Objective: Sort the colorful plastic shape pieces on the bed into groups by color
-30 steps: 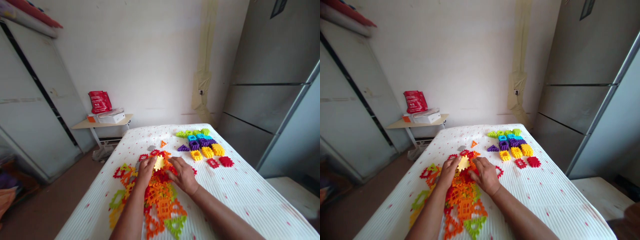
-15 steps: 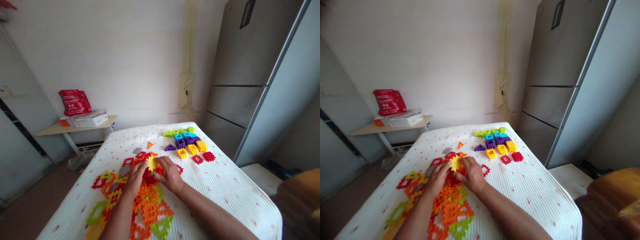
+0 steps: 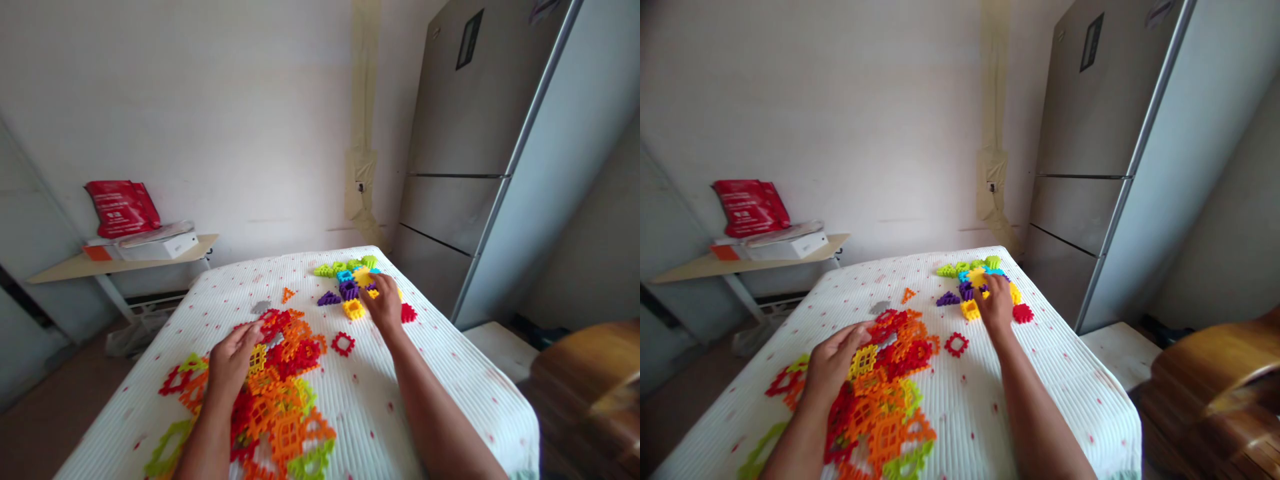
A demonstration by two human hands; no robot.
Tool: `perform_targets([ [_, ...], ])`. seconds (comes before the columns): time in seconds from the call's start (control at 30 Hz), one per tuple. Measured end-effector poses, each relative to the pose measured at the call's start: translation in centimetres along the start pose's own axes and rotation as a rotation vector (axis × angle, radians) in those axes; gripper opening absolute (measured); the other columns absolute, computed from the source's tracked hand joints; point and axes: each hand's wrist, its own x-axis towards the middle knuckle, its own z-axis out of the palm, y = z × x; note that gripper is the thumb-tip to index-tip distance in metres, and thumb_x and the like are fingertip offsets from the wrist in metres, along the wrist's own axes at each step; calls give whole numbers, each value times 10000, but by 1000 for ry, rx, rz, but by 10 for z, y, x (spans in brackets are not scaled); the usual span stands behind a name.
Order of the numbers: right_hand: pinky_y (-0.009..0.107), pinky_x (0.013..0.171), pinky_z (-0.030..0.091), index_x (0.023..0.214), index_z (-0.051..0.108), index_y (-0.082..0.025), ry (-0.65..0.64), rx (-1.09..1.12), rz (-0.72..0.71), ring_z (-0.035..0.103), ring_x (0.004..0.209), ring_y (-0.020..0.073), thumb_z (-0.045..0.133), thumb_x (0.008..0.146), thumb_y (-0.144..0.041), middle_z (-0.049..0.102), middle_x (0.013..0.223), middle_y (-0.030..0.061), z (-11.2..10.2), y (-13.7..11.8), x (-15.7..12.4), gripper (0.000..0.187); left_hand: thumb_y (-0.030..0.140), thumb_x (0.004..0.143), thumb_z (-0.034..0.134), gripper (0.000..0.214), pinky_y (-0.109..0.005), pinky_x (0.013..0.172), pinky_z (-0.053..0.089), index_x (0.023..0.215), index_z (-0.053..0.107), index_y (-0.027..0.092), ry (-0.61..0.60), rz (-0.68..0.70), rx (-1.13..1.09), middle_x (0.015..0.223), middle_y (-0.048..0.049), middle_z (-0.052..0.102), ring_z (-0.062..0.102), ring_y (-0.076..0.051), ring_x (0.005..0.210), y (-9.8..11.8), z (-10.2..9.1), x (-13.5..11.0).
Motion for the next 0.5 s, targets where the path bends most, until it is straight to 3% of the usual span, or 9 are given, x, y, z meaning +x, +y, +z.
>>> perform_targets([
  [0.1,384,855,394,1026,635,-148,25,-277,191,480,954,257,546,743,-301,585,1020,119,-13,50,14,334,470,686,538,414,-280,723,498,906,696,158,140,-33,135,774,-51,717,649,-206,748,-7,-9,7],
  [0.17,367,841,384,1033,642,-144,-19,-381,266,479,945,256,550,733,-286,594,1025,120,-15,69,16,344,449,684,528,367,-286,718,489,863,705,181,201,-43,273,794,-47,723,646,-214,758,-10,-14,10],
  [0.3,342,811,376,1077,636,-162,-125,-474,347,473,991,254,541,761,-294,587,1089,113,-8,76,12,354,432,710,493,350,-304,685,469,844,716,198,214,-73,486,809,-53,724,638,-231,762,-17,-22,16],
  [0.5,347,797,376,1118,609,-190,-206,-535,415,448,1059,260,518,805,-361,566,1148,99,0,74,10,368,443,719,489,366,-294,651,459,859,719,195,205,-75,541,783,-54,718,631,-226,737,-25,-24,19],
])
